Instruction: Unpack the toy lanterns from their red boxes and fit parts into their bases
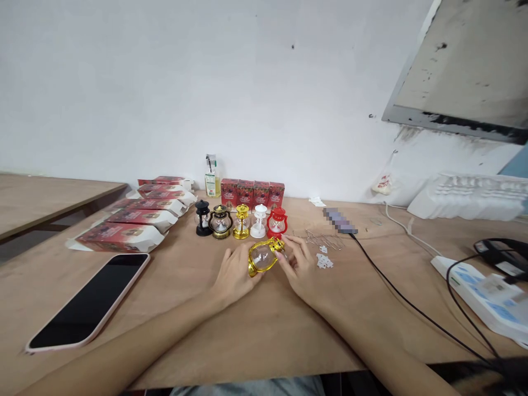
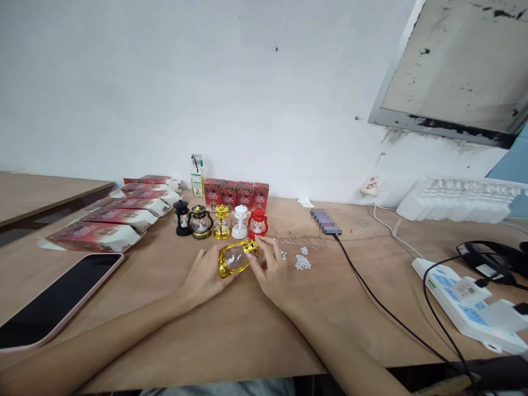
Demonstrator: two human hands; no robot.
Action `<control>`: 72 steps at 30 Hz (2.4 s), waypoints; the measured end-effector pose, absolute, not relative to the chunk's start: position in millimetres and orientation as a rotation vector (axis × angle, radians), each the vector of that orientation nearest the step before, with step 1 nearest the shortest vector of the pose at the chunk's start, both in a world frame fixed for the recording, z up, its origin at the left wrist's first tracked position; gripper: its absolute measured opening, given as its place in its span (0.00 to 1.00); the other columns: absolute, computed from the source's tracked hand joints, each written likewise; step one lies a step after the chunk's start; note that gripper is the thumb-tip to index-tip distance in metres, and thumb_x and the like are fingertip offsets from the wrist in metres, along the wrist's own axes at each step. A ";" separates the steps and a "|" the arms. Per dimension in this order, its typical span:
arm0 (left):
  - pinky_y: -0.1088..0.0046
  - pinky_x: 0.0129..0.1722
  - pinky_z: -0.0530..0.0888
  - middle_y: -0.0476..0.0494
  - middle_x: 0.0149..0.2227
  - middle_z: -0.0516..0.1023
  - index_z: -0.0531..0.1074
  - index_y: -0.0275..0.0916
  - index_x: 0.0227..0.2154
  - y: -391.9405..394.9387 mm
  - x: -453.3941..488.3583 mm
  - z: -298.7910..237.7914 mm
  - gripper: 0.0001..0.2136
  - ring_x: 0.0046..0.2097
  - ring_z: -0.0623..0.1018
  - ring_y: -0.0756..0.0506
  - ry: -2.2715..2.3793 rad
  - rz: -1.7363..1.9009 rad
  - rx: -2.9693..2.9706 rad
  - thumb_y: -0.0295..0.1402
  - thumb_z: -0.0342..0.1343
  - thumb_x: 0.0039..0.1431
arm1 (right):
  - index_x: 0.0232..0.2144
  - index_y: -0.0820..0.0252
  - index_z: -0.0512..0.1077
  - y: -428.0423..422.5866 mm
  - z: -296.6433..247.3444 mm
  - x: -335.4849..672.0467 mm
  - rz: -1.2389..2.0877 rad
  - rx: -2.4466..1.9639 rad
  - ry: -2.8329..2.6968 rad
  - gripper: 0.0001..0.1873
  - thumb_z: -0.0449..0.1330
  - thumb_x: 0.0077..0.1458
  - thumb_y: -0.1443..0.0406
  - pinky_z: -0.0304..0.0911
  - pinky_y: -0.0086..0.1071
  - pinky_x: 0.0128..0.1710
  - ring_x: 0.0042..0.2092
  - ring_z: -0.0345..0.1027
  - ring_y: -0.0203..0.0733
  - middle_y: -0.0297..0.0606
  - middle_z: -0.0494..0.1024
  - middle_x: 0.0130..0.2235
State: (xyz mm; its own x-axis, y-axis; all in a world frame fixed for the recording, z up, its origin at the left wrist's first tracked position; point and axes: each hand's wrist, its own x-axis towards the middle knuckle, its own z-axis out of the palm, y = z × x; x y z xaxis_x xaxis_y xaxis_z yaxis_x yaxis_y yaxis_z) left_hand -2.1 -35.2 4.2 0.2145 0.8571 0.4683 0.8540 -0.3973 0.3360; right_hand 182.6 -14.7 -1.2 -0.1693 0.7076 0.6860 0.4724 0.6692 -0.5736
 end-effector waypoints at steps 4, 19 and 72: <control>0.63 0.41 0.63 0.39 0.46 0.72 0.57 0.40 0.47 -35.0 -2.3 6.7 0.23 0.47 0.73 0.37 1.795 0.892 2.408 0.34 0.56 0.48 | 0.35 0.54 0.73 -15.6 -0.8 187.1 0.261 -0.882 -1.825 0.09 0.53 0.58 0.61 0.62 0.31 0.25 0.23 0.59 0.30 0.42 0.68 0.43; 0.64 0.43 0.66 0.45 0.42 0.75 0.64 0.42 0.41 -35.4 -5.3 9.4 0.24 0.44 0.72 0.39 1.475 1.003 2.371 0.47 0.63 0.43 | 0.24 0.56 0.64 -1.6 -7.0 180.6 0.908 -1.029 -1.504 0.19 0.50 0.56 0.49 0.53 0.27 0.17 0.18 0.56 0.32 0.30 0.64 0.20; 0.64 0.38 0.66 0.42 0.35 0.77 0.62 0.40 0.40 -34.0 -7.8 13.8 0.26 0.37 0.74 0.37 1.774 0.798 2.312 0.57 0.50 0.48 | 0.34 0.58 0.73 36.4 27.3 234.0 1.154 -0.775 -1.012 0.20 0.65 0.41 0.52 0.46 0.21 0.15 0.17 0.51 0.25 0.26 0.65 0.19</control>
